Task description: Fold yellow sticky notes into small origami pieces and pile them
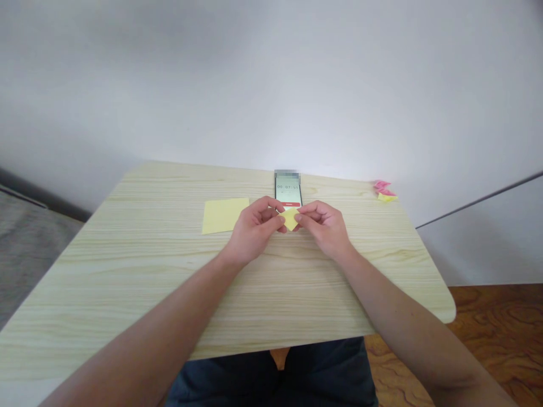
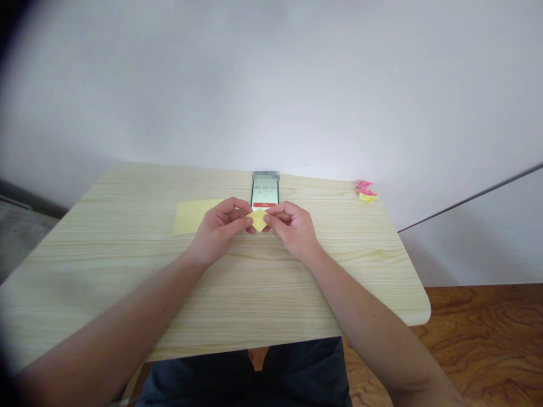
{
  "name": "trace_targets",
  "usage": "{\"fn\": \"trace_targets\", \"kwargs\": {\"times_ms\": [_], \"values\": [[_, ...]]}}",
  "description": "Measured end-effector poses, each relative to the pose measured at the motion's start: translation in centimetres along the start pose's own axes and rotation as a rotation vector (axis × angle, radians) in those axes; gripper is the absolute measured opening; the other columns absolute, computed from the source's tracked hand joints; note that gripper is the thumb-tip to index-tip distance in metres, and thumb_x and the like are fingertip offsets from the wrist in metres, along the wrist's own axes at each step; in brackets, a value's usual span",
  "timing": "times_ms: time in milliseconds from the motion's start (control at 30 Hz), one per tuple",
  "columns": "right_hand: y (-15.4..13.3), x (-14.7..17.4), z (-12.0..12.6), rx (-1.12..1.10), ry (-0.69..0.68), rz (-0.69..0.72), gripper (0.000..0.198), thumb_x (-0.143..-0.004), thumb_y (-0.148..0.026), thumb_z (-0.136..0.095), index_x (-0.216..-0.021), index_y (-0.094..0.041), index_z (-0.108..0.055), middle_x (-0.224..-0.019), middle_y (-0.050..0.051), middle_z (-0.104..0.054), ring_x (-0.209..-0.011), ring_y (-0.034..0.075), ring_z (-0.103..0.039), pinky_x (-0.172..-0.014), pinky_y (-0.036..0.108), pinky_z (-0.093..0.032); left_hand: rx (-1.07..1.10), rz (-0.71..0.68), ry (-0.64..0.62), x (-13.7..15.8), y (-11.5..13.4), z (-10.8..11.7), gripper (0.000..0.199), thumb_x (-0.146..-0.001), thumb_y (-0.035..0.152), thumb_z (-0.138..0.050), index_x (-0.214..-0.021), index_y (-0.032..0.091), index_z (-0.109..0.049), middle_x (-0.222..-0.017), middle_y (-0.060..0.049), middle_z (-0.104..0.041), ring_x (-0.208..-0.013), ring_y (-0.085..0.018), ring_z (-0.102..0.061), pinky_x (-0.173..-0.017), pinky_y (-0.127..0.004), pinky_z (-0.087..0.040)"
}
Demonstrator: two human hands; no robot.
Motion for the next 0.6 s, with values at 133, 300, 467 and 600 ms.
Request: {"fn": "trace_targets", "kwargs": {"times_ms": [133,300,467,600], "values": [[0.1,0.6,0.0,-0.075,-0.039,-0.005,0.016,-0.081,-0.034,-0.081,-0.090,-0.024,-0.072,-0.078,-0.001,-0.076,-0.069,0.017,-0.073,-0.070,0.033,-0.061,0.062,-0.034,0.013,0.5,0.6,-0.2,0.007,-0.084,0.022,-0.070,-0.088,0.020,-0.065,-0.070,0.004,-0.065,-0.065,-0.013,-0.067,-0.068,-0.028,-0.054],[0.9,0.7,0.3,-0.115,-0.079,-0.049,0.008,-0.083,-0.030,-0.078,-0.087,-0.023,-0.076,-0.074,-0.001,-0.075,-0.071,0.017,-0.073,-0.074,0.033,-0.060,0.128,-0.013,0.022,0.6,0.5,0.0,0.003,-0.083,0.021,-0.073,-0.084,0.019,-0.071,-0.083,0.000,-0.067,-0.071,-0.014,-0.068,-0.070,-0.029,-0.054],[1.8,0.6,0.3,-0.209,-0.102,-0.096,0.004,-0.082,-0.024,-0.076,-0.085,-0.022,-0.078,-0.075,0.000,-0.075,-0.073,0.017,-0.073,-0.076,0.034,-0.060,0.187,-0.016,-0.031,0.7,0.3,-0.2,0.002,-0.083,0.019,-0.073,-0.085,0.019,-0.074,-0.083,-0.001,-0.068,-0.072,-0.015,-0.068,-0.073,-0.029,-0.054],[2.1,0.5,0.4,-0.263,-0.112,-0.103,0.008,-0.082,-0.025,-0.077,-0.089,-0.021,-0.078,-0.080,0.001,-0.076,-0.072,0.017,-0.073,-0.074,0.033,-0.059,0.154,-0.025,-0.037,0.8,0.5,-0.2,0.002,-0.083,0.018,-0.074,-0.084,0.018,-0.075,-0.081,-0.001,-0.069,-0.072,-0.015,-0.069,-0.073,-0.029,-0.054]]}}
Point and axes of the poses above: each hand's wrist, its own x-axis away from the middle knuckle, its own z-axis out of the back of the hand, y = z × x, the point moved 6 cm from there along -x, towards the middle knuckle
